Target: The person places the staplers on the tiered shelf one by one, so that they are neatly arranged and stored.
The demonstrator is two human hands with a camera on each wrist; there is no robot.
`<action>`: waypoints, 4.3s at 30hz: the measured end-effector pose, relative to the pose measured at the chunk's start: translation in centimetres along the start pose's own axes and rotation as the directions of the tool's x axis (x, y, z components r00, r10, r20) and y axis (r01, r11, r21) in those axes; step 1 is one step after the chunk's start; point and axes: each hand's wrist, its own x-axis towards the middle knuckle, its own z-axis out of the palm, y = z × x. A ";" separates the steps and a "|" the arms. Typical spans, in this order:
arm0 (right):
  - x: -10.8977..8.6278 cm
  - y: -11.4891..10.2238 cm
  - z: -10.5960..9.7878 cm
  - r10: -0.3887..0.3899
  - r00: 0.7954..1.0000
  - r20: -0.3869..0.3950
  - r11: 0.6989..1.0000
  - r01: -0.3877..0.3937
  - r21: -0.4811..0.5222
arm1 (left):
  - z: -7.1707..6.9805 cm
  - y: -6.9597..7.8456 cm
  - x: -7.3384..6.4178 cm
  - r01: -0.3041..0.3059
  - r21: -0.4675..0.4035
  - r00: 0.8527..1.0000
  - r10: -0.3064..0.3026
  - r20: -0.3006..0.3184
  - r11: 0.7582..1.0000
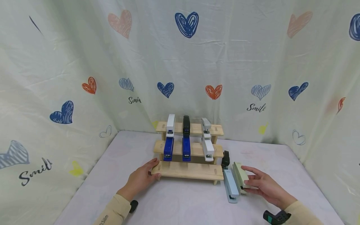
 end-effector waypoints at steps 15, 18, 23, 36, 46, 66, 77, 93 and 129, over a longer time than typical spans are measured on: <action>-2.4 -4.5 0.9 -0.104 0.991 0.085 0.993 0.108 -0.050 | 0.0 -0.1 -0.1 -0.005 0.001 1.000 0.005 0.000 1.000; -2.6 -4.8 1.5 -0.104 0.989 0.105 0.993 0.109 -0.042 | 0.0 -0.1 -0.1 -0.005 0.000 1.000 0.005 0.002 1.000; -2.9 -5.0 2.4 -0.096 0.981 0.169 0.994 0.105 -0.041 | 0.0 0.0 -0.1 -0.009 0.001 1.000 0.009 -0.004 1.000; -2.6 -5.0 7.2 -0.090 0.927 0.364 0.995 0.099 -0.006 | 0.2 -0.3 -0.1 0.000 -0.001 1.000 0.000 0.000 1.000; -0.8 -4.8 13.1 -0.064 0.903 0.424 0.998 0.057 0.030 | 0.0 -0.2 0.0 -0.010 0.001 1.000 0.010 -0.005 1.000; 2.1 -5.3 22.8 -0.145 0.943 0.300 0.980 0.094 0.177 | 0.0 -0.2 0.0 -0.003 -0.009 1.000 0.003 0.002 1.000; 2.3 -5.4 25.1 -0.188 0.951 0.245 0.961 0.127 0.245 | 0.0 -0.3 0.1 -0.003 -0.012 1.000 0.003 0.000 1.000; 2.9 -5.1 26.4 -0.191 0.967 0.167 0.945 0.136 0.297 | 0.0 -0.1 0.0 -0.003 -0.014 1.000 0.003 -0.007 1.000; 3.4 -5.0 26.5 -0.207 0.966 0.158 0.937 0.149 0.315 | -0.1 0.0 0.1 -0.001 -0.015 1.000 0.000 -0.014 1.000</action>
